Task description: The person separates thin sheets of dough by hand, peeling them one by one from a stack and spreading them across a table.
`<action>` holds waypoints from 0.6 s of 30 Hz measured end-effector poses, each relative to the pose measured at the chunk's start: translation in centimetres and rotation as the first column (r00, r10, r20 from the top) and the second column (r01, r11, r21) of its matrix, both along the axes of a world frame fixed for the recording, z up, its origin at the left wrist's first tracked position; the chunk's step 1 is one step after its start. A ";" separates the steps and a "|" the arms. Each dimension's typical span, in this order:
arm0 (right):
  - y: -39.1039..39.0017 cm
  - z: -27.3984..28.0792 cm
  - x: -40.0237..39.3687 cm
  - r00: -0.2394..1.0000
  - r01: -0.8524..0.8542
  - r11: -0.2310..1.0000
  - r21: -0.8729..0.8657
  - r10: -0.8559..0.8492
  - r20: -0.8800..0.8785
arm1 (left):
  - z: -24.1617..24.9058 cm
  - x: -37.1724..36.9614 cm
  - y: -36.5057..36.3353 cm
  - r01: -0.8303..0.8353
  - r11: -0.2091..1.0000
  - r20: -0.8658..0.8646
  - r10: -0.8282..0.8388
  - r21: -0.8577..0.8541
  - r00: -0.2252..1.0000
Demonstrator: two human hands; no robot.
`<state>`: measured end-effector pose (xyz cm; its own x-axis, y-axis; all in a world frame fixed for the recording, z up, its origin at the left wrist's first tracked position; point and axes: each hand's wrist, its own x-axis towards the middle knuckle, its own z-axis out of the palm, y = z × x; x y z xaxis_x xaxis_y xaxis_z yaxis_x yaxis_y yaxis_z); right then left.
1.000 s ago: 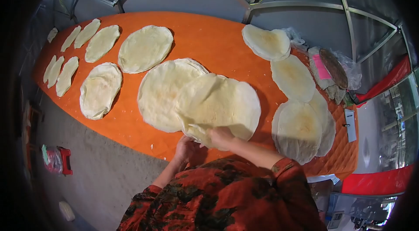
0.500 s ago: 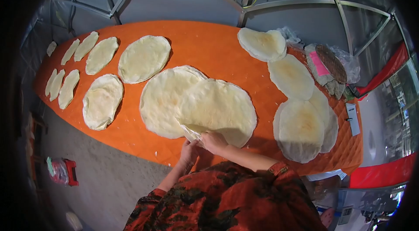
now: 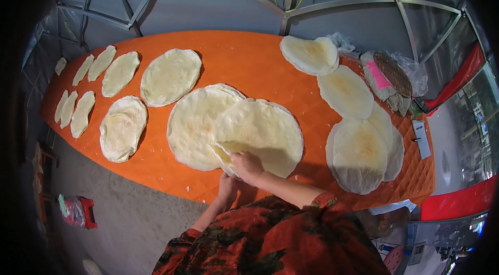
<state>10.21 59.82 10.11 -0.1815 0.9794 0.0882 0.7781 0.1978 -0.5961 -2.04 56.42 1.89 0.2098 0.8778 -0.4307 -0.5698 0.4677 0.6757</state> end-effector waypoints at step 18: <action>5.3 -0.8 -1.7 0.993 0.056 0.912 -0.407 -0.007 0.122 | -0.2 0.6 0.1 -0.035 0.999 -0.054 0.034 -0.014 0.998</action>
